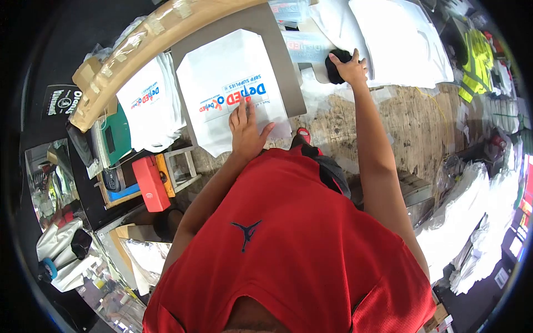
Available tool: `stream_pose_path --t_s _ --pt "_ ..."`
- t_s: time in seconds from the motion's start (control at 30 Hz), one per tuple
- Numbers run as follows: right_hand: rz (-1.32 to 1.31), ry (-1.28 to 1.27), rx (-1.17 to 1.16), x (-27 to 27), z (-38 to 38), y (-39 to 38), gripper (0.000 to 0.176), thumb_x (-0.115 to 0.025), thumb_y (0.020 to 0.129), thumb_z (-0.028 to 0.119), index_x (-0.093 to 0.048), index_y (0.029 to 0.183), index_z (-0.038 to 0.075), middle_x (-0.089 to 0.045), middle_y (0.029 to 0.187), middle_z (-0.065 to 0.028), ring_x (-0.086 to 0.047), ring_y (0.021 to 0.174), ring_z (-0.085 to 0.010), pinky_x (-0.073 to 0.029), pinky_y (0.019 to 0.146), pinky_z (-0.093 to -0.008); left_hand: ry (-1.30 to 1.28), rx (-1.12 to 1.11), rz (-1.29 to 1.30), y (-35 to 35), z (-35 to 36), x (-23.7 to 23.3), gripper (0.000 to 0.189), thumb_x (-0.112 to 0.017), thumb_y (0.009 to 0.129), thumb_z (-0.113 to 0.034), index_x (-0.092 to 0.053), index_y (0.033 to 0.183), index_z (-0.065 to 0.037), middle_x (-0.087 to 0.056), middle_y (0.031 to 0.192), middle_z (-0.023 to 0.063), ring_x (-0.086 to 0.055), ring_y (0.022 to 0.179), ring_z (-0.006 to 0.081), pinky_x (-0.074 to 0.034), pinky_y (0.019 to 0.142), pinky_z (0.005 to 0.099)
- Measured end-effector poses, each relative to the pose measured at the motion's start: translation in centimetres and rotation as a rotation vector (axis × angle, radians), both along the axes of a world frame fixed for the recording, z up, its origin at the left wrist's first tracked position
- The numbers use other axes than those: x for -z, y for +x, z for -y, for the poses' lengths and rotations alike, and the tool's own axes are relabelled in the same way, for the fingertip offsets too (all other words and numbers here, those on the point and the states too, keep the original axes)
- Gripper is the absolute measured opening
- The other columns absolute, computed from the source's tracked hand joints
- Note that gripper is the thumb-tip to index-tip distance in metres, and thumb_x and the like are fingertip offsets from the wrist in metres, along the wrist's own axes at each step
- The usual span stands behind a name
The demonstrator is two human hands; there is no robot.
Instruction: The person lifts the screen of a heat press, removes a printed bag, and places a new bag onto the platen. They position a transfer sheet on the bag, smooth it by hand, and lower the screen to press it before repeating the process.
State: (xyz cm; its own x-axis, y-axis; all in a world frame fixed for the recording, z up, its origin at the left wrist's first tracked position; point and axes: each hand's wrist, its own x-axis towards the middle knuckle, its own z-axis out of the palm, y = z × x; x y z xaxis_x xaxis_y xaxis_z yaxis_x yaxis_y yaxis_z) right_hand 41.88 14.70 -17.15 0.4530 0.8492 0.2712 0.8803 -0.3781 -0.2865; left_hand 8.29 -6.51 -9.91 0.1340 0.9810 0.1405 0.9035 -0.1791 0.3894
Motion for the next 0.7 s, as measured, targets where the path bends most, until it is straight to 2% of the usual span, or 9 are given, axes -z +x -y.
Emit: stream_pose_path --t_s 0.03,0.1,0.17,0.23,0.33,0.4,0.53,0.6,0.7 --pt "0.126 0.077 0.014 -0.7 0.2 -0.6 0.081 -0.072 0.077 0.067 -0.068 0.121 0.0 -0.069 0.117 -0.026 -0.067 0.11 -0.0361 -0.053 0.092 -0.0399 0.021 -0.067 0.027 -0.5 0.3 -0.1 0.087 -0.067 0.09 -0.051 -0.037 0.15 0.004 -0.024 0.16 0.0257 -0.032 0.136 0.0471 -0.024 0.114 0.0576" --pt "-0.434 -0.336 -0.549 -5.7 2.2 -0.5 0.071 -0.068 0.081 0.066 -0.074 0.107 0.0 -0.074 0.101 -0.0217 -0.072 0.095 -0.0322 -0.056 0.083 -0.0421 0.145 -0.153 0.098 -2.6 0.9 0.0 0.09 -0.069 0.089 -0.052 -0.033 0.153 0.0 -0.024 0.159 0.0262 -0.029 0.139 0.0487 -0.022 0.115 0.06" --pt "-0.692 -0.823 -0.681 -8.1 5.6 -1.3 0.057 -0.069 0.086 0.055 -0.076 0.097 -0.001 -0.076 0.091 -0.0161 -0.073 0.082 -0.0264 -0.057 0.073 -0.0398 0.172 -0.352 0.124 -5.5 2.6 -1.0 0.091 -0.069 0.09 -0.051 -0.028 0.155 0.0 -0.026 0.158 0.0267 -0.029 0.14 0.0474 -0.021 0.115 0.0603" --pt "-1.048 -1.293 -0.994 -6.8 9.2 -1.6 0.047 -0.07 0.089 0.035 -0.069 0.114 -0.005 -0.075 0.097 -0.0133 -0.07 0.084 -0.0136 -0.056 0.072 -0.0283 0.219 -0.654 0.215 -9.4 4.6 0.2 0.083 -0.076 0.088 -0.041 -0.038 0.149 0.001 -0.042 0.143 0.0239 -0.038 0.136 0.0386 -0.031 0.112 0.052" --pt "-1.002 -1.326 -0.983 -5.0 16.0 -6.0 0.042 -0.068 0.093 0.031 -0.069 0.116 -0.004 -0.074 0.102 -0.0115 -0.069 0.088 -0.0138 -0.056 0.074 -0.0283 0.049 -0.973 0.663 -14.6 8.1 5.5 0.082 -0.078 0.088 -0.038 -0.038 0.148 0.002 -0.048 0.141 0.0188 -0.044 0.132 0.0311 -0.039 0.107 0.0444" --pt "-0.9 -0.663 -0.718 -3.1 19.2 -9.5 0.041 -0.068 0.095 0.03 -0.068 0.118 -0.003 -0.072 0.107 -0.0091 -0.068 0.091 -0.0144 -0.056 0.078 -0.0276 -0.448 -0.734 1.307 -17.4 9.9 7.8 0.067 -0.078 0.089 -0.031 -0.05 0.141 0.002 -0.059 0.134 0.0136 -0.054 0.122 0.0236 -0.042 0.103 0.0384" --pt "-0.97 -0.818 -0.68 -2.4 19.7 -13.1 0.04 -0.07 0.094 0.036 -0.069 0.116 0.002 -0.072 0.092 -0.0041 -0.067 0.077 -0.0127 -0.054 0.067 -0.0306 -0.367 -0.564 1.356 -17.0 9.6 3.1 0.02 -0.072 0.092 -0.008 -0.072 0.109 0.003 -0.073 0.101 0.0034 -0.064 0.091 0.0116 -0.048 0.086 0.0284" --pt "-1.411 -0.975 -0.48 -6.1 20.5 -15.9 0.038 -0.07 0.094 0.035 -0.068 0.115 0.003 -0.071 0.095 -0.0062 -0.068 0.082 -0.014 -0.056 0.069 -0.0306 -0.229 -0.671 1.371 -18.1 8.7 -0.7 0.017 -0.072 0.091 -0.004 -0.074 0.107 0.001 -0.073 0.1 0.0021 -0.064 0.086 0.01 -0.05 0.081 0.0263" --pt "-1.435 -1.083 -0.607 -7.2 20.1 -21.9 0.034 -0.07 0.093 0.025 -0.063 0.117 0.002 -0.068 0.097 -0.0061 -0.065 0.079 -0.0142 -0.056 0.067 -0.0289 -0.001 -0.626 1.192 -23.4 7.1 -3.8 0.017 -0.077 0.086 -0.004 -0.075 0.103 0.0 -0.073 0.097 0.0018 -0.062 0.084 0.0078 -0.05 0.077 0.0248"
